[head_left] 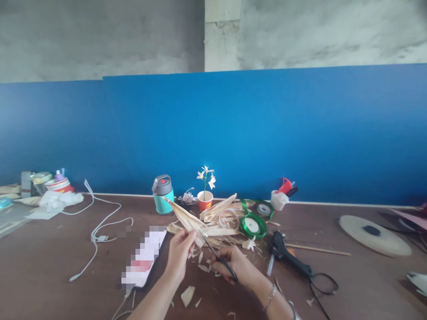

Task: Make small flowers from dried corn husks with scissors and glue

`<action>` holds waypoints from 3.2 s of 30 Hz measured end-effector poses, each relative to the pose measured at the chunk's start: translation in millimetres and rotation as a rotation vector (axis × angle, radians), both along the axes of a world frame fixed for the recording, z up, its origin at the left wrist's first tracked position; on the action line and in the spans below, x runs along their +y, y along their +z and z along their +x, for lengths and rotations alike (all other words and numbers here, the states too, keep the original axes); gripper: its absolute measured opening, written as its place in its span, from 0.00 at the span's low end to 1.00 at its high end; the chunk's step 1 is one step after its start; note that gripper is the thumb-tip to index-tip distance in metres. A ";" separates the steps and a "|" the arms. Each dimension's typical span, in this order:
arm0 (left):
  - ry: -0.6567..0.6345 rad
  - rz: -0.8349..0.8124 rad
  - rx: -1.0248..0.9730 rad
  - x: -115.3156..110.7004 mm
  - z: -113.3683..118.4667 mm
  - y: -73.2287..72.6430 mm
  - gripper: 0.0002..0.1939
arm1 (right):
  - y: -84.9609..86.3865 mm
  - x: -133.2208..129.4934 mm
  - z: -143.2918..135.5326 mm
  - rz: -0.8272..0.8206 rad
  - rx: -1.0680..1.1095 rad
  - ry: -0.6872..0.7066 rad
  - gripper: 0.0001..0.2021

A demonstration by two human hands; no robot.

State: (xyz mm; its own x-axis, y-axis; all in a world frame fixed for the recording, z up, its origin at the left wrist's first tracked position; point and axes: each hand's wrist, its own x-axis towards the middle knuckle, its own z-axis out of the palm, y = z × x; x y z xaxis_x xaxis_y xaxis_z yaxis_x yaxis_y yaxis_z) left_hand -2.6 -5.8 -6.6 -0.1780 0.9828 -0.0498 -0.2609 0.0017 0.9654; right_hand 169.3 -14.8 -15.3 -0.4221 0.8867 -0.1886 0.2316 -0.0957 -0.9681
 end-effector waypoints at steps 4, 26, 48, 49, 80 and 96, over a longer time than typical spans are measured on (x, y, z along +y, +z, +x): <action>0.003 0.015 -0.001 -0.6 0.7 1.9 0.18 | -0.2 -0.1 0.5 -0.006 -0.004 -0.004 0.10; -0.030 -0.002 0.052 3.4 -3.8 -0.6 0.18 | 0.3 2.9 6.6 0.012 -0.103 0.049 0.08; 0.063 0.018 -0.013 3.8 -2.7 3.7 0.18 | 4.1 -0.9 2.9 -0.102 -0.081 0.066 0.10; 0.061 0.018 -0.015 3.6 -2.6 3.5 0.19 | 4.6 -1.1 2.9 -0.097 -0.082 0.066 0.09; 0.079 0.004 0.002 -0.1 -0.5 6.1 0.20 | -0.5 1.7 8.4 0.033 -0.101 0.096 0.07; 0.061 0.025 -0.036 1.6 0.3 -1.5 0.20 | 2.7 0.5 5.6 0.008 -0.124 0.060 0.09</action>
